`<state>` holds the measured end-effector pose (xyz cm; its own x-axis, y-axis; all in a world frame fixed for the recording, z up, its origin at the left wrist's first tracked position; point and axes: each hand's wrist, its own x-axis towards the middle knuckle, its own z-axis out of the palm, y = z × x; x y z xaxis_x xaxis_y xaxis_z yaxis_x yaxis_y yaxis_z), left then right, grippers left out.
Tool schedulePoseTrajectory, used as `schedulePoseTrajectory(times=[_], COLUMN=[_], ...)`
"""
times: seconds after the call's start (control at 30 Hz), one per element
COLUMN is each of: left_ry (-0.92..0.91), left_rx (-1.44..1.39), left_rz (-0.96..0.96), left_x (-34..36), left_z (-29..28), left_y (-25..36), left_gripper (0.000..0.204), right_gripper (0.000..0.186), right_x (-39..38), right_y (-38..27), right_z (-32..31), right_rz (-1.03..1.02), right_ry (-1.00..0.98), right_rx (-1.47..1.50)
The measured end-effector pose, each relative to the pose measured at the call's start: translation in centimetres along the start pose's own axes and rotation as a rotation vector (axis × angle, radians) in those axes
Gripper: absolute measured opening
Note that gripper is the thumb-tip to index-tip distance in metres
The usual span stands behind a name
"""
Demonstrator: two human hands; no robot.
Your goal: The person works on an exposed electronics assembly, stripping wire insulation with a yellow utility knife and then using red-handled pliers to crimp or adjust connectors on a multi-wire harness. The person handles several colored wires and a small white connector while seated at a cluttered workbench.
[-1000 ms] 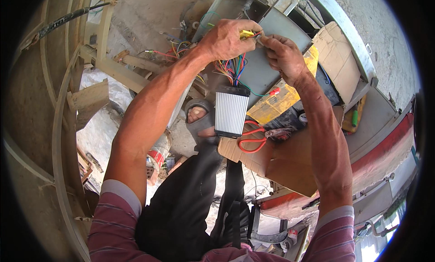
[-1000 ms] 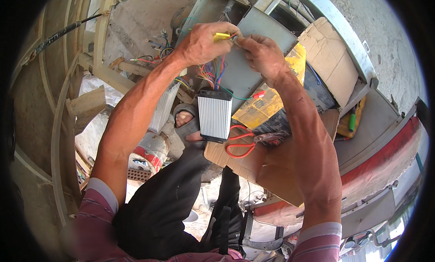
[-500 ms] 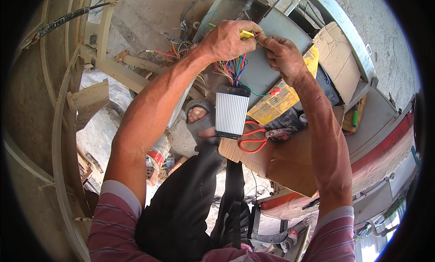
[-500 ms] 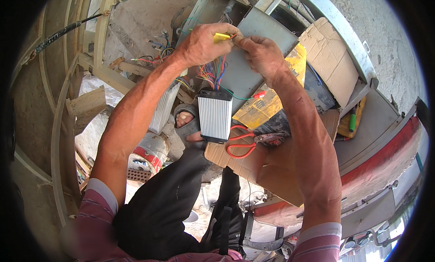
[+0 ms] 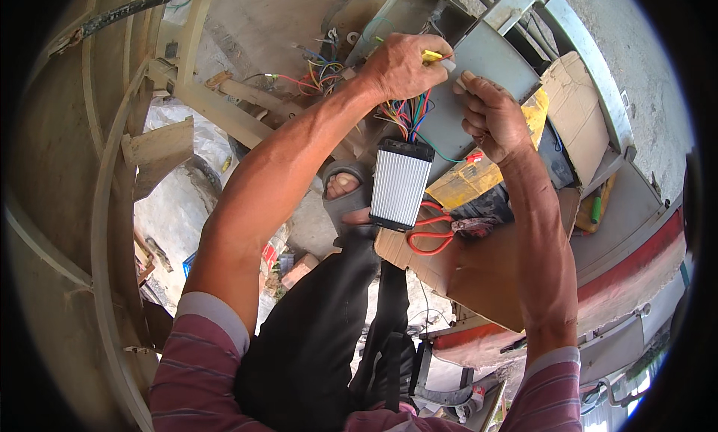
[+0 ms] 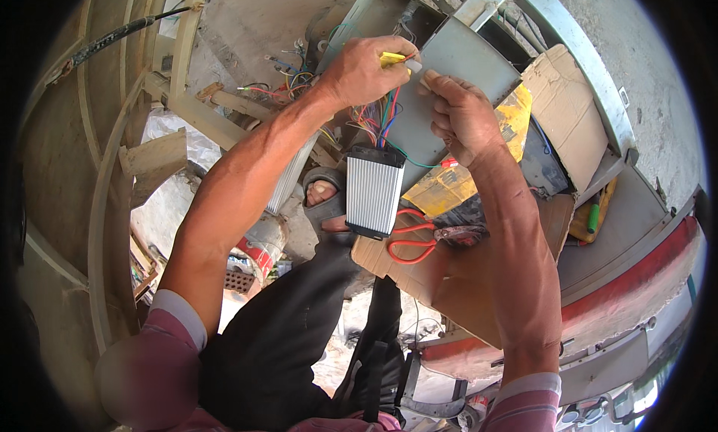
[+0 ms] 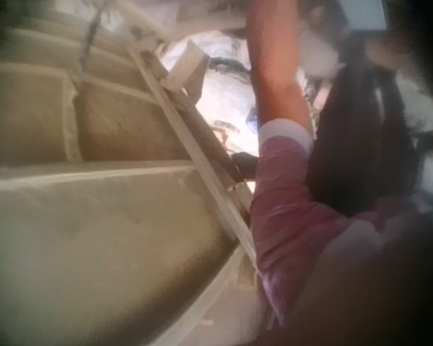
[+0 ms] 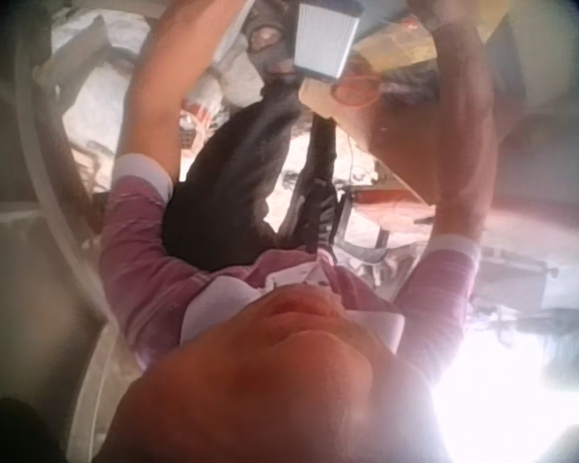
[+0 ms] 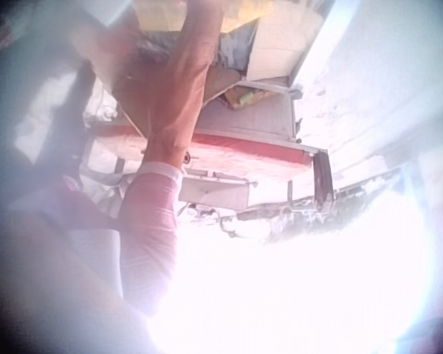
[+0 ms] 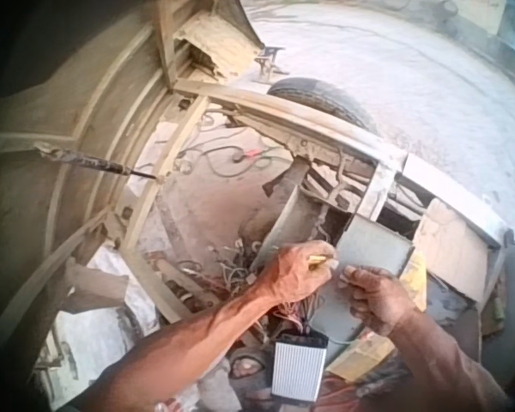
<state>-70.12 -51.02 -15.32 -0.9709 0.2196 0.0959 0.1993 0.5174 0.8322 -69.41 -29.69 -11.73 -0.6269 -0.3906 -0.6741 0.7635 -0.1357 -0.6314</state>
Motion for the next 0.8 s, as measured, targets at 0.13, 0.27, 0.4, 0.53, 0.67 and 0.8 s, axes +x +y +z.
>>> schedulePoseTrajectory(times=[0.13, 0.27, 0.4, 0.53, 0.67, 0.8], left_ry=[0.02, -0.076, -0.059, -0.054, -0.055, -0.072], left_rx=[-0.015, -0.079, -0.272, -0.67, -0.892, -0.992], left_rz=[-0.197, -0.148, -0.192, -0.358, -0.377, -0.403], left_x=[-0.9, -0.5, -1.0, -2.4, -3.6, -4.3], left_z=[-1.1, 0.1, -0.8, -1.2, -0.9, -0.6], left_y=[-1.0, 0.0, 1.3, 2.8, 4.3, 5.3], left_gripper=[0.027, 0.032, 0.035, 0.021, 0.019, 0.018], right_gripper=[0.026, 0.032, 0.035, 0.036, 0.032, 0.032], right_x=[-3.9, -5.1, -6.0, -7.4, -8.7, -9.4], right_y=[0.0, 0.2, 0.1, 0.2, 0.7, 0.0], right_z=[-1.9, -3.4, -4.7, -6.1, -6.1, -4.4], right_rz=[-0.044, -0.034, -0.108, -0.179, -0.364, -0.569], right_ry=[0.062, 0.181, 0.306, 0.424, 0.499, 0.534], right_rx=[-0.19, -0.446, -0.794, -1.116, -1.337, -1.284])
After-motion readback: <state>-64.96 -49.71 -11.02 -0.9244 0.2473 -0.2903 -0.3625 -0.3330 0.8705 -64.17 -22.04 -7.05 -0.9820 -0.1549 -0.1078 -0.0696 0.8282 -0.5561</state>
